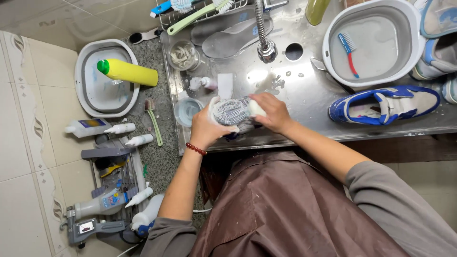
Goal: Cleaning the sole and exterior of a blue and white sneaker using a brush and soapy water.
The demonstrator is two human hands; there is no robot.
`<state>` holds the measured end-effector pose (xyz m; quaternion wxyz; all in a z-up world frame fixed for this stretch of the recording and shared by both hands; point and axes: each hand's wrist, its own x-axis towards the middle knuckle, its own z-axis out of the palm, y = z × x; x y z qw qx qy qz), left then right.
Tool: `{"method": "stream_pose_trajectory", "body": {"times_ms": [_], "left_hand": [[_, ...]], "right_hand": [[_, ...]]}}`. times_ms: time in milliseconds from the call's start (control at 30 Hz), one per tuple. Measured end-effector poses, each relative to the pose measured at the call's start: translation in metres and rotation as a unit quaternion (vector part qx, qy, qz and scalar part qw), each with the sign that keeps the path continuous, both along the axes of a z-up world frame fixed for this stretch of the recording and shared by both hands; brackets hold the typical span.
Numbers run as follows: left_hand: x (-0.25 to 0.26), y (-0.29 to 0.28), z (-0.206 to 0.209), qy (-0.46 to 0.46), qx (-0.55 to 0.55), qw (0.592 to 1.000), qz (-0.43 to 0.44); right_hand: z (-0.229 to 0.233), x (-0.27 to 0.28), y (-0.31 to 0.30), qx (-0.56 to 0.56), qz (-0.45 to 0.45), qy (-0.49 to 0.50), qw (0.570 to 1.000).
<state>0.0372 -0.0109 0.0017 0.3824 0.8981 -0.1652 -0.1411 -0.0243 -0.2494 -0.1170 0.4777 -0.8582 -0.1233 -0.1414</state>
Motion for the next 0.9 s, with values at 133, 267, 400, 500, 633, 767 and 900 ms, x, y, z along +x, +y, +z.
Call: {"method": "stream_pose_trajectory", "body": {"times_ms": [133, 267, 400, 500, 633, 767, 900], "left_hand": [[-0.002, -0.014, 0.008, -0.025, 0.052, 0.998, 0.005], [-0.008, -0.030, 0.016, -0.056, 0.036, 0.998, 0.020], [-0.020, -0.069, 0.026, -0.047, 0.038, 0.997, 0.050], [-0.021, -0.076, -0.009, -0.015, 0.013, 1.000, 0.014], [-0.018, -0.084, 0.019, -0.013, -0.005, 0.999, 0.029], [-0.017, -0.084, 0.037, 0.004, 0.060, 0.998, 0.015], [-0.014, -0.085, 0.048, 0.027, 0.135, 0.990, -0.020]], "right_hand": [[0.071, 0.010, 0.028, 0.030, 0.057, -0.066, 0.996], [0.047, -0.009, 0.009, 0.032, 0.025, -0.088, 0.995], [0.057, -0.022, -0.003, 0.054, -0.049, -0.106, 0.992], [0.094, -0.009, -0.004, 0.022, -0.067, -0.162, 0.984], [0.053, -0.028, -0.029, -0.063, -0.114, -0.201, 0.971], [0.068, -0.027, -0.026, -0.026, -0.127, -0.094, 0.987], [0.108, -0.013, -0.007, 0.029, -0.097, -0.114, 0.988]]}}
